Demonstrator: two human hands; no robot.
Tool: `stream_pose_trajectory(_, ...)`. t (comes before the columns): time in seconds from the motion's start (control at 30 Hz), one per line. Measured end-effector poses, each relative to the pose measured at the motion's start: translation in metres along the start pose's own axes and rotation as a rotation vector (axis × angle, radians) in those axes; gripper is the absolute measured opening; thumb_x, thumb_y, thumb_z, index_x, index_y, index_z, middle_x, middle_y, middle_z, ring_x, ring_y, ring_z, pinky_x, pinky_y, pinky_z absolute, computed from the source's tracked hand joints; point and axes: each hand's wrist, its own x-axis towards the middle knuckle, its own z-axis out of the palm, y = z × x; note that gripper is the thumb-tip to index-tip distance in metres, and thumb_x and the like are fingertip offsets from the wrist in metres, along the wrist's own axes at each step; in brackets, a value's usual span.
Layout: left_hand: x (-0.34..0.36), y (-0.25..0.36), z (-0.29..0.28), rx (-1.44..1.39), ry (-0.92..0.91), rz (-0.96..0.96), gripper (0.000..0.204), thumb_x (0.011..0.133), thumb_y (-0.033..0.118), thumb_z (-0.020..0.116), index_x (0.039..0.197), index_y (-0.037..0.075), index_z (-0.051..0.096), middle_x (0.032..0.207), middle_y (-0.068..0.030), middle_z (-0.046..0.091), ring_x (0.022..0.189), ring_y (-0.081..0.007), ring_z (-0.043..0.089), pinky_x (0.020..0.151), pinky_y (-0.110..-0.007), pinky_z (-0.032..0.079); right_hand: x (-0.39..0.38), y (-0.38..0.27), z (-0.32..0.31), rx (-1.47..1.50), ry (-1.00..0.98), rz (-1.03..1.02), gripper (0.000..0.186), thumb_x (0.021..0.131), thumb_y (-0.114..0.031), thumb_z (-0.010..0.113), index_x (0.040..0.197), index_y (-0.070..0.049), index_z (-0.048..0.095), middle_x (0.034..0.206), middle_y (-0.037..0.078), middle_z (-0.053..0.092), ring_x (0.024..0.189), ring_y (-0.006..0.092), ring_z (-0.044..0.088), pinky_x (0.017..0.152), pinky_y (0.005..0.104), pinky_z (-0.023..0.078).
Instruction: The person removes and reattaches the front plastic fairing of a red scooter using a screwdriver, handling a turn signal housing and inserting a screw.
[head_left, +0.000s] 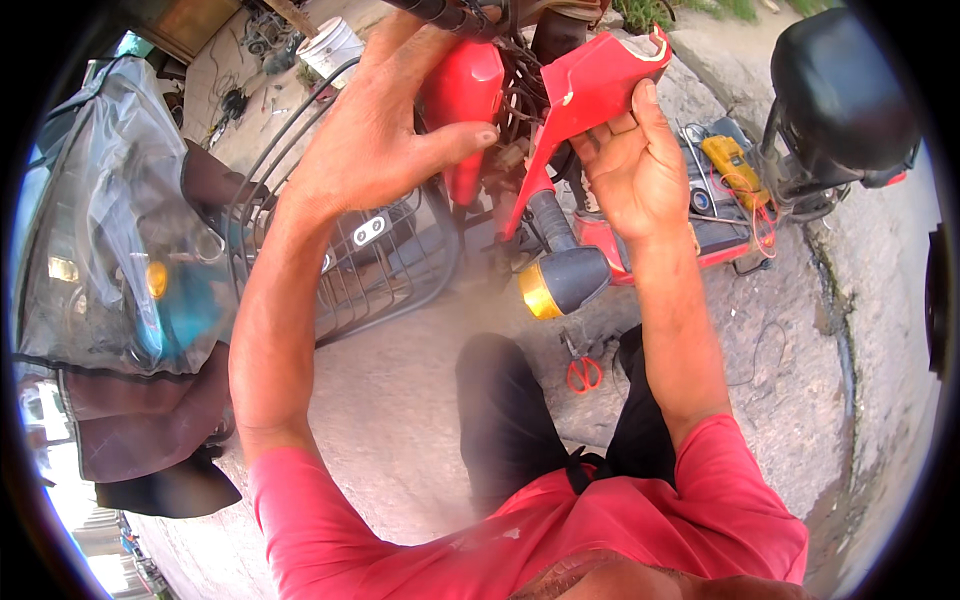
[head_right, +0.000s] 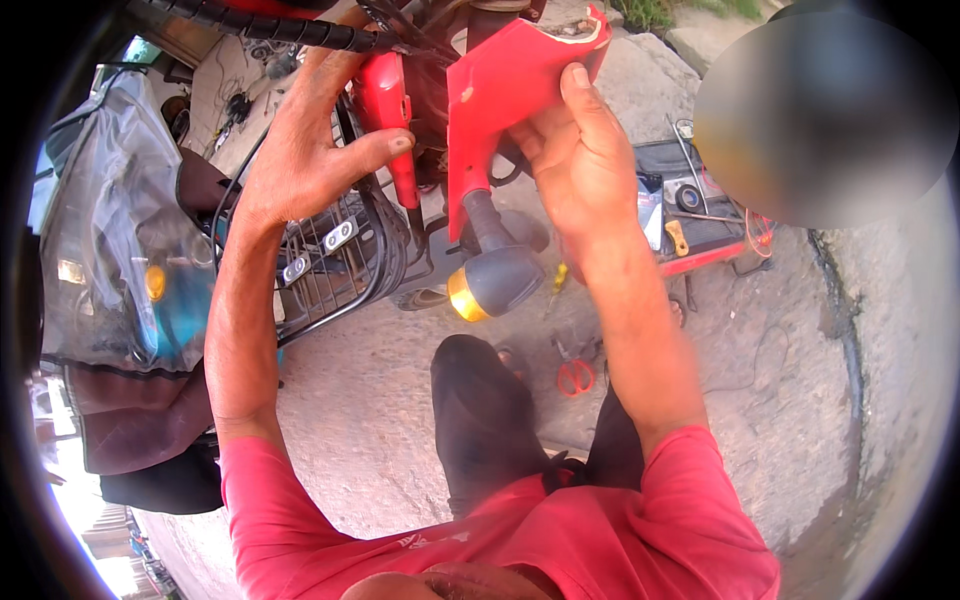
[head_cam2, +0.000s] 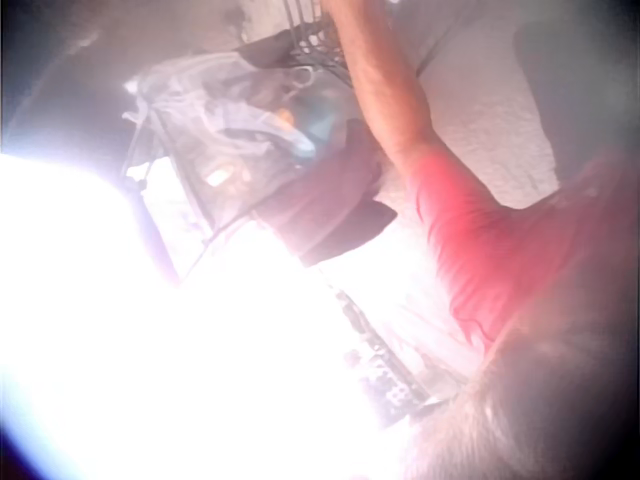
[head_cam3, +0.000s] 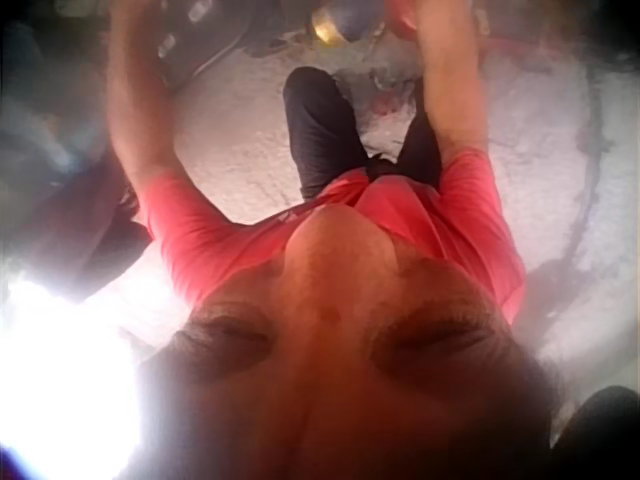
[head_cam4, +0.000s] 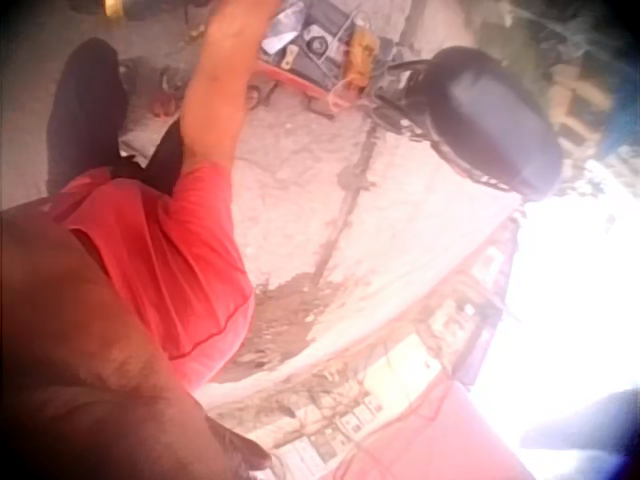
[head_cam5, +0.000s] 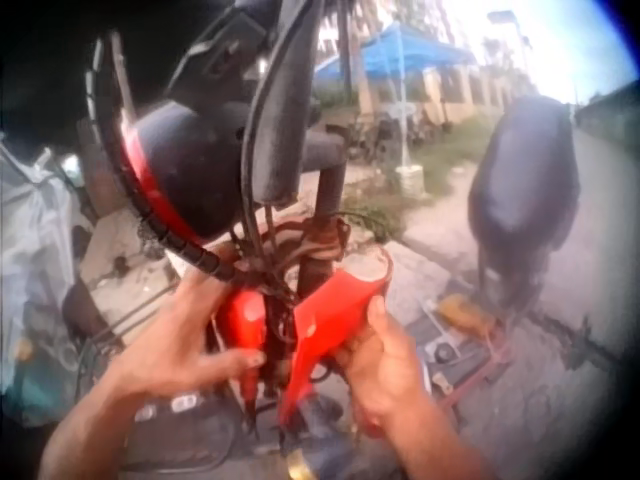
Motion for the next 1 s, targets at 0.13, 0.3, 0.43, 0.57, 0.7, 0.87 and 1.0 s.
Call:
stream_pose_trajectory(0.13,-0.003,-0.001,0.004,-0.006,0.032,0.038,0.091,0.082,0.033,0.077,0.157,0.000,0.036,0.166,-0.0272,0.023,0.155,-0.0437,0.019,0.126,-0.049,0.019,-0.004,0.004,0.009,0.111,0.025,0.002,0.043,0.108,-0.040,0.052,0.138,-0.009,0.056,0.138,0.008,0.063,0.128,0.0259,0.058,0.115,0.0468,0.042)
stream_pose_trajectory(0.3,0.000,-0.022,0.009,-0.067,0.075,0.152,0.090,0.082,0.032,0.076,0.157,0.002,0.038,0.164,-0.0282,0.024,0.155,-0.0454,0.020,0.126,-0.050,0.020,-0.003,0.017,0.027,0.038,-0.011,-0.143,0.043,0.109,-0.040,0.050,0.139,-0.009,0.056,0.136,0.008,0.065,0.127,0.0251,0.058,0.113,0.0464,0.043)
stream_pose_trajectory(0.43,-0.003,-0.009,0.007,-0.085,0.121,0.178,0.095,0.078,0.036,0.080,0.155,-0.001,0.039,0.161,-0.0295,0.026,0.152,-0.0481,0.022,0.124,-0.052,0.023,-0.001,0.022,0.029,-0.064,-0.090,-0.237,0.045,0.110,-0.042,0.047,0.141,-0.009,0.055,0.137,0.008,0.064,0.127,0.0238,0.058,0.112,0.0451,0.044)
stream_pose_trajectory(0.57,-0.003,-0.019,0.011,0.028,0.119,0.148,0.098,0.077,0.043,0.083,0.152,-0.003,0.041,0.157,-0.0298,0.031,0.147,-0.0488,0.028,0.122,-0.054,0.027,0.002,0.027,0.033,-0.067,-0.135,-0.260,0.048,0.111,-0.043,0.044,0.144,-0.008,0.052,0.140,0.008,0.062,0.127,0.0238,0.059,0.112,0.0452,0.044)
stream_pose_trajectory(0.7,-0.005,-0.024,0.027,0.003,0.220,0.159,0.096,0.078,0.046,0.083,0.149,-0.004,0.043,0.154,-0.0303,0.033,0.145,-0.0479,0.032,0.119,-0.055,0.030,0.005,0.033,0.034,-0.084,-0.108,-0.319,0.050,0.110,-0.042,0.047,0.146,-0.007,0.049,0.141,0.008,0.060,0.127,0.0240,0.058,0.111,0.0451,0.045)
stream_pose_trajectory(0.87,-0.011,-0.021,0.027,0.037,0.260,0.165,0.092,0.080,0.041,0.082,0.148,-0.006,0.042,0.154,-0.0314,0.034,0.144,-0.0485,0.034,0.119,-0.054,0.032,0.003,0.050,0.024,-0.458,-0.093,-0.500,0.055,0.103,-0.032,0.065,0.146,-0.005,0.045,0.139,0.009,0.058,0.128,0.0235,0.057,0.110,0.0433,0.046)
stream_pose_trajectory(1.0,-0.010,-0.041,0.039,0.058,0.340,0.241,0.091,0.080,0.039,0.082,0.147,-0.008,0.043,0.153,-0.0319,0.036,0.144,-0.0487,0.035,0.120,-0.053,0.032,-0.002,0.057,0.021,-0.483,-0.098,-0.535,0.061,0.095,-0.016,0.074,0.146,-0.002,0.043,0.135,0.011,0.059,0.124,0.0226,0.059,0.109,0.0412,0.047)
